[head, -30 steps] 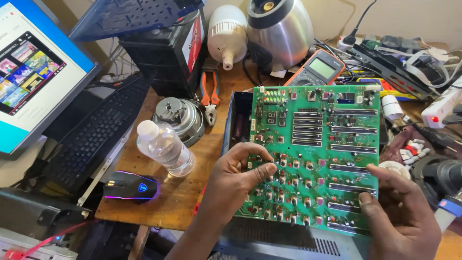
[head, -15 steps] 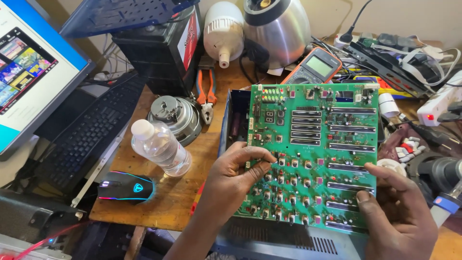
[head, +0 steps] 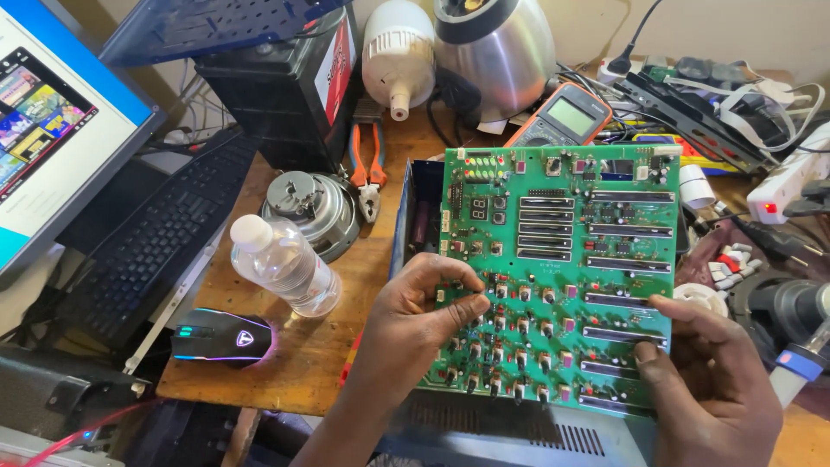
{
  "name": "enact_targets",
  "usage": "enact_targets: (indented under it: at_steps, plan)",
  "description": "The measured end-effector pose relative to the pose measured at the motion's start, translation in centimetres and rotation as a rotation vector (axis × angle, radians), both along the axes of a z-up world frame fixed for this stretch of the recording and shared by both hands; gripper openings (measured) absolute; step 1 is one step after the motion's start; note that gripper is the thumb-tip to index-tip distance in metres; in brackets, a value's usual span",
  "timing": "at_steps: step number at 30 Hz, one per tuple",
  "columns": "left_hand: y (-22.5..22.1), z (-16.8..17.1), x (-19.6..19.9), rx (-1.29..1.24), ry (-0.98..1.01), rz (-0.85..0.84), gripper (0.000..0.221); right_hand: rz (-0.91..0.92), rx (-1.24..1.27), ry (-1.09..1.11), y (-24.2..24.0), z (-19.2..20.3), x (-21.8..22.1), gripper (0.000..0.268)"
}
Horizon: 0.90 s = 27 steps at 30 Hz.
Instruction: A person is inspecting a green circuit board, flipping it over to check components on both sides and using a soldering iron to perform repairs.
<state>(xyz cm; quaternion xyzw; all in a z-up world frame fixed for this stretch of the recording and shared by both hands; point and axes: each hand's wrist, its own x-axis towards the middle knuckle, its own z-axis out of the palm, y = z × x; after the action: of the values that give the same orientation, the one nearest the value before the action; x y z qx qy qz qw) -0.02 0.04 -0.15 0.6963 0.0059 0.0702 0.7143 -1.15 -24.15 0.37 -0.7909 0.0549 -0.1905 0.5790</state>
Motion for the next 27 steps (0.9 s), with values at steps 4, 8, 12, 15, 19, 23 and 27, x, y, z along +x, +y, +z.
enact_targets:
  at_steps: [4, 8, 12, 15, 19, 23, 27]
  plan:
    - [0.1, -0.7, 0.3, -0.039, -0.015, -0.008, 0.016, 0.008, 0.04, -0.018, -0.4, -0.6, 0.2, 0.041]
    - [0.2, -0.7, 0.3, 0.024, 0.031, -0.016, 0.01, 0.003, 0.036, -0.004, -0.4, -0.6, 0.2, 0.041]
    - [0.2, -0.4, 0.1, 0.035, -0.045, -0.028, 0.01, 0.02, 0.045, -0.02, -0.7, -0.9, 0.4, 0.042]
    - [0.3, 0.5, -0.1, 0.062, 0.092, -0.032, 0.012, 0.018, 0.045, -0.022, -0.6, -0.8, 0.4, 0.042]
    - [0.3, 0.8, -0.2, 0.103, 0.102, -0.023, 0.015, 0.018, 0.057, -0.004, -0.4, -0.4, 0.2, 0.041]
    - [0.2, 0.3, -0.1, 0.06, 0.094, -0.022, 0.007, 0.015, 0.097, 0.001, -0.7, -0.8, 0.3, 0.042]
    - [0.2, -0.3, 0.0, -0.034, 0.015, -0.036, 0.006, 0.036, 0.143, -0.009, -1.1, -1.4, 0.5, 0.042]
